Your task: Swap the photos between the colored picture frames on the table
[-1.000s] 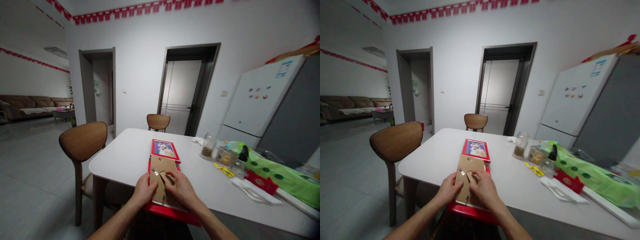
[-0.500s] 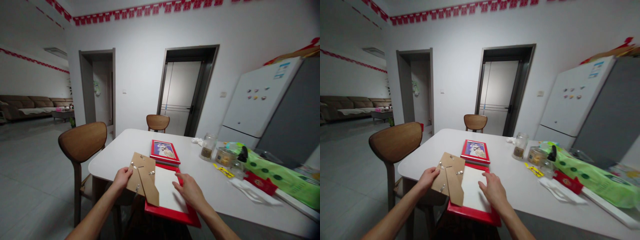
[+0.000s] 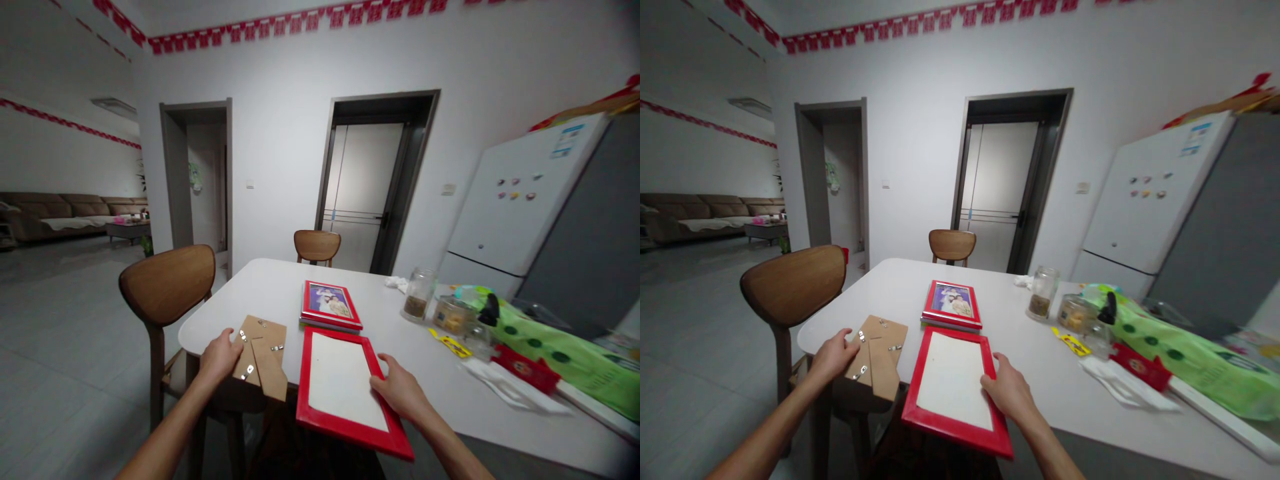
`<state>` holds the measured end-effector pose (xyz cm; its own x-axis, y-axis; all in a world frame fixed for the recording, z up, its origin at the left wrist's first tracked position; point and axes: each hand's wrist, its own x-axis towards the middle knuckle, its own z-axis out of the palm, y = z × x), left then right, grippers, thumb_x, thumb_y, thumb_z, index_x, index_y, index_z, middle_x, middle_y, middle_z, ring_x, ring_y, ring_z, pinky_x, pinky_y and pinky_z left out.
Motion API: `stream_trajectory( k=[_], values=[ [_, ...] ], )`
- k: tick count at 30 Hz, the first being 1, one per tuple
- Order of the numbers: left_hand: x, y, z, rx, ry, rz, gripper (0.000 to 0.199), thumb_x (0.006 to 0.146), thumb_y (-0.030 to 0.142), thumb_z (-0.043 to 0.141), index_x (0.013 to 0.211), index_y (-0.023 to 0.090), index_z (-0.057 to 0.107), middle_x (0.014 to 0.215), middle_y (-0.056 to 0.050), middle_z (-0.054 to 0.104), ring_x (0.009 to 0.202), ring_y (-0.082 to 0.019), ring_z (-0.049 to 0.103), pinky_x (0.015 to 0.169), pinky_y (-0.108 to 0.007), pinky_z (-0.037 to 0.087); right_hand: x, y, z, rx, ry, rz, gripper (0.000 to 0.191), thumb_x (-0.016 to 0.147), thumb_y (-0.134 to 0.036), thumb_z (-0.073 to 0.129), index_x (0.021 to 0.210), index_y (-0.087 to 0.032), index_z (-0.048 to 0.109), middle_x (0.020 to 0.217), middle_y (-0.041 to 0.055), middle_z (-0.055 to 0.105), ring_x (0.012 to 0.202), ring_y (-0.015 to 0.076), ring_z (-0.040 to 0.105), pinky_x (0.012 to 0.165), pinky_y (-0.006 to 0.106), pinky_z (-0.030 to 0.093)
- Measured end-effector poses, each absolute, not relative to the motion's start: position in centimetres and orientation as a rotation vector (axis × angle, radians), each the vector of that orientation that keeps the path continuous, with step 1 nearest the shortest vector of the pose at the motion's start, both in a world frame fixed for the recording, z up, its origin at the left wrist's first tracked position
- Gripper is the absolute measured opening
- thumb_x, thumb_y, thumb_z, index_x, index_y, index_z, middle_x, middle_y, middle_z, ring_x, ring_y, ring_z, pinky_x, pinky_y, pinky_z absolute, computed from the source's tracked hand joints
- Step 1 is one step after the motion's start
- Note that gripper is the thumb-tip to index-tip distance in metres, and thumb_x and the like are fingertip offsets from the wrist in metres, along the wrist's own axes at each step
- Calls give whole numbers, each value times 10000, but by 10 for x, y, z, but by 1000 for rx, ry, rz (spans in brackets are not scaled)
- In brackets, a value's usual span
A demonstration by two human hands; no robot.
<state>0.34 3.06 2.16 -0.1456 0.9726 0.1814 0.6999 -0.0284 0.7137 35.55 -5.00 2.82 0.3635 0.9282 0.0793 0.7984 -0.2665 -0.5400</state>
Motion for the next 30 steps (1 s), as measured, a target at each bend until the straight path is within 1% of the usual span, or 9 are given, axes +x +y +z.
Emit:
stream_trajectory(
  k=[3,5,8,12,18,21,25,27,30],
  values=[
    [26,11,33,1887,1853,1038,446,695,203,539,1127,126,457,1121,-117,518,1084,-232,429,907,-322,303,353,-58,34,-1826,-1183,812,640,645,-211,472,1253,-125,293,761,68,647,587,173,598,568,283,444],
    [55,-9,40,2001,1731,1045,448,702,219,550,1135,152,457,1147,-76,507,1082,-183,430,929,-268,299,347,-65,42,-1600,-957,1029,700,658,-233,487,1292,-166,198,768,57,647,561,172,600,544,295,460],
    [109,-45,49,2241,1296,1022,525,687,273,590,1170,134,436,1196,-97,474,1113,-199,402,963,-304,293,334,-73,55,-1353,-752,1174,797,644,-235,539,1314,-211,108,782,46,648,589,178,611,556,308,478],
    [163,-77,56,2362,1043,971,641,637,362,652,1188,125,425,1256,-132,414,1139,-258,372,963,-382,315,324,-77,65,-1221,-723,1183,816,618,-173,539,1312,-243,114,747,14,652,607,172,614,592,308,488],
    [174,-81,68,2687,792,1042,350,805,237,444,1143,150,432,1047,-107,562,939,-222,513,800,-367,454,322,-77,73,-1349,-831,1109,718,675,-276,472,1313,-226,147,702,4,647,523,150,586,537,284,480],
    [161,-77,74,2643,788,1253,345,830,171,348,1171,148,392,973,-100,579,870,-196,538,758,-331,466,323,-76,72,-1341,-877,1077,739,644,-291,531,1296,-226,191,786,23,648,509,123,568,483,238,454],
    [128,-64,74,2298,1032,1482,388,791,158,377,1180,158,377,903,-67,567,779,-165,550,721,-288,458,336,-73,60,-1443,-966,1025,756,622,-287,556,1290,-174,221,658,-2,620,474,116,543,430,206,398],
    [108,-57,67,2073,1206,1501,393,767,184,414,1158,156,396,827,-39,558,692,-153,548,661,-272,458,348,-70,50,-1581,-1065,921,693,633,-288,526,1264,-124,292,556,-26,579,454,122,529,433,211,386],
    [83,-49,45,1813,1327,1461,401,732,216,445,1124,142,412,713,5,527,603,-142,527,586,-252,440,366,-63,34,-1788,-1241,729,582,654,-289,454,1191,-68,411,570,-1,596,502,143,551,473,228,395]
  ],
)
